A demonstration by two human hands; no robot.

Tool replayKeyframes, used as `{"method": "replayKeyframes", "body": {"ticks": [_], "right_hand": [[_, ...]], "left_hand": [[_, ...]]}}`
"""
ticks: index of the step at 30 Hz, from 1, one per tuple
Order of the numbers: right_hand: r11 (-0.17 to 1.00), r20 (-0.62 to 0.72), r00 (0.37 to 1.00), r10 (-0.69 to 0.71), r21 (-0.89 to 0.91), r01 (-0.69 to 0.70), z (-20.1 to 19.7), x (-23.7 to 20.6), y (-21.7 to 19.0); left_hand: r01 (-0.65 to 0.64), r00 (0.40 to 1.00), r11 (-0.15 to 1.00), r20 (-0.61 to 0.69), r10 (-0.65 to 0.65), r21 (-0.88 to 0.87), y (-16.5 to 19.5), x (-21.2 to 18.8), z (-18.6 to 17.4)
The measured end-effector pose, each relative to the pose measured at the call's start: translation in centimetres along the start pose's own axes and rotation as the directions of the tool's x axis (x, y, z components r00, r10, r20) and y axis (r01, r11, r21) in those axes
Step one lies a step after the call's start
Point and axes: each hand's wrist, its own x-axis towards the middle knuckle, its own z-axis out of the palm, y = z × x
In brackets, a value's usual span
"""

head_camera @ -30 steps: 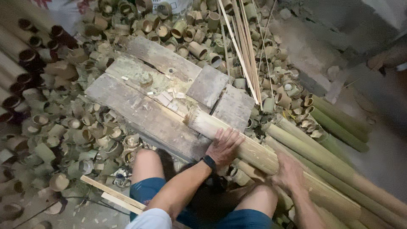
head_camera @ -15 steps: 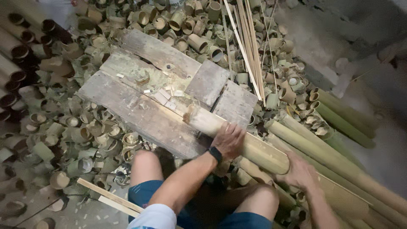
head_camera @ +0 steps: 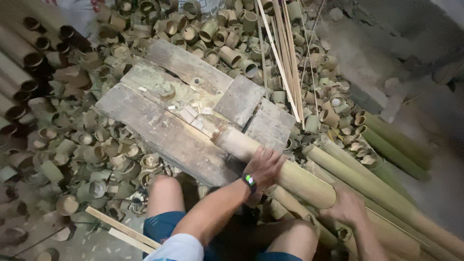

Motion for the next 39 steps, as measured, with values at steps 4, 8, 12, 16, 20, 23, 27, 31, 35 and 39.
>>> {"method": "replayKeyframes", "body": {"ticks": [4,8,12,16,20,23,27,31,35,39], "right_hand": [[0.996,-0.120,0.990,-0.071,0.039,0.076,0.0,-0.4,-0.3],[1.000,0.009,1.000,0.018,-0.014,-0.018,-0.3,-0.5,-0.3],[1.000,-0.007,1.000,-0.024,0.019,0.024,-0.2,0.3,0.3],[0.998,-0.016,0.999,-0.042,-0.045,0.042,0.7,1.0,0.8],[1.000,0.009,1.000,-0.005,-0.026,0.005,1.4,1.0,0.6],[0.999,0.021,1.000,-0.009,-0.037,0.010,1.4,1.1,0.5],[1.000,0.101,0.995,0.010,-0.021,-0.008,1.3,1.5,0.8],[0.999,0.033,0.999,0.021,-0.032,-0.020,1.2,2.1,1.0],[0.995,0.018,1.000,0.009,-0.100,-0.007,0.4,2.0,1.0],[0.999,0.016,1.000,0.023,-0.034,-0.023,0.7,-1.3,1.2]], "left_hand": [[-0.020,0.907,0.986,0.411,0.087,-0.163,-1.9,4.1,-0.5],[-0.161,0.946,0.879,0.182,0.267,-0.449,-2.3,2.9,-2.4],[-0.097,0.969,0.993,-0.233,0.078,-0.072,-0.5,0.0,-2.4],[-0.041,0.988,0.992,0.144,0.058,-0.116,-0.9,2.0,-0.8],[-0.053,0.843,0.945,0.493,0.216,-0.323,-2.8,4.6,-0.3],[-0.243,0.916,0.880,0.200,0.347,-0.409,-2.9,2.9,-0.9],[-0.108,0.961,0.991,-0.263,0.083,-0.084,-0.8,-1.0,-0.9],[0.000,0.988,0.991,0.154,0.020,-0.133,-1.2,1.5,0.4],[-0.026,0.903,0.938,0.394,0.170,-0.347,-3.4,5.9,0.4],[-0.115,0.960,0.879,0.174,0.217,-0.462,-2.5,4.1,-2.2]]}}
